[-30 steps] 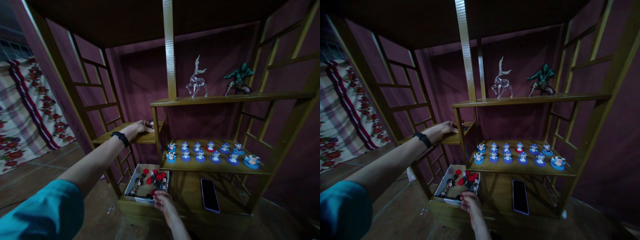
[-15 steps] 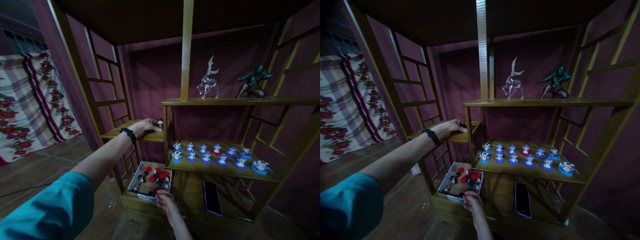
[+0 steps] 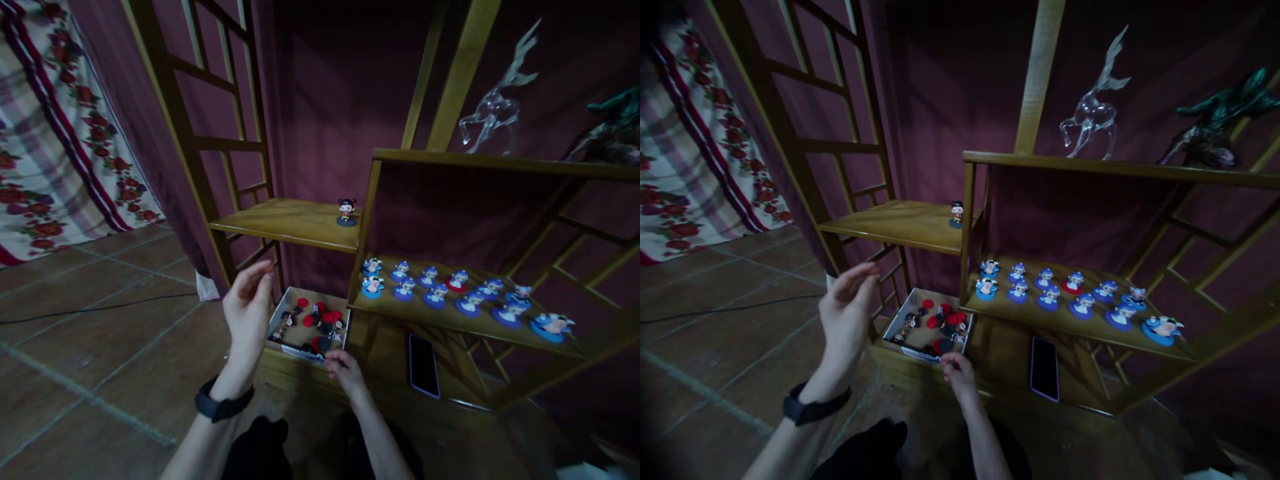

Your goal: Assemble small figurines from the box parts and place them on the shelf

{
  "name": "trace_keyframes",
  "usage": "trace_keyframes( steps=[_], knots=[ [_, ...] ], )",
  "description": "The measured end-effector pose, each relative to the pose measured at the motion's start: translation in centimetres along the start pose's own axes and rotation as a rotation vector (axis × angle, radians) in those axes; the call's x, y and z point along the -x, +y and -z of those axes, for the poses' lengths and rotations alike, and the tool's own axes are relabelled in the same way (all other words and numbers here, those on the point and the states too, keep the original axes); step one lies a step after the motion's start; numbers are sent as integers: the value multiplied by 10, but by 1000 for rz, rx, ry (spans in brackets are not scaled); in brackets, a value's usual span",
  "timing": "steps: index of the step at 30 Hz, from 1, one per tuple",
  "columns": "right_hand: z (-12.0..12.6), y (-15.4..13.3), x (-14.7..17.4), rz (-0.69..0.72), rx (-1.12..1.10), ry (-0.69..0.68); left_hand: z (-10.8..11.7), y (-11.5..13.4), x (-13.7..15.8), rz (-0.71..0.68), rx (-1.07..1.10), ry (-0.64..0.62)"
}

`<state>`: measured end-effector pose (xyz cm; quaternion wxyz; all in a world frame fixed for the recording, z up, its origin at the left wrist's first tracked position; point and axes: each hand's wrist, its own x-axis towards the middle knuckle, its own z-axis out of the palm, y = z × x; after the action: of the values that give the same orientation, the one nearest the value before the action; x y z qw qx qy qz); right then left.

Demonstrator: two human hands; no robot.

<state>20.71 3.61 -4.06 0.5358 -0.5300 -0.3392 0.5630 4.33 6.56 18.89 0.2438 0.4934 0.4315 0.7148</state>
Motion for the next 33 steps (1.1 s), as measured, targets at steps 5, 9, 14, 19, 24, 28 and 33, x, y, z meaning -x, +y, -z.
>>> trace_keyframes(
  steps=[5, 9, 14, 19, 24, 28, 33],
  knots=[
    [2, 5, -26, 136, 294, -16, 12, -129, 29, 429, 31, -4],
    [-7, -16, -67, 296, 615, 19, -1, -171, 19, 570, 136, 47],
    [-17, -28, -112, 354, 1123, 52, 1, -190, 8, 658, 246, 91],
    [-13, -9, -131, 374, 1568, 0, 14, -200, -5, 900, 406, 106],
    [-10, 6, -142, 314, 1719, -75, 19, -206, -22, 955, 411, 27],
    [-12, 4, -143, 326, 1730, -27, 23, -212, -26, 996, 409, 15],
    [-15, -7, -137, 323, 1639, -38, 17, -220, -20, 1001, 382, -3]
  ],
)
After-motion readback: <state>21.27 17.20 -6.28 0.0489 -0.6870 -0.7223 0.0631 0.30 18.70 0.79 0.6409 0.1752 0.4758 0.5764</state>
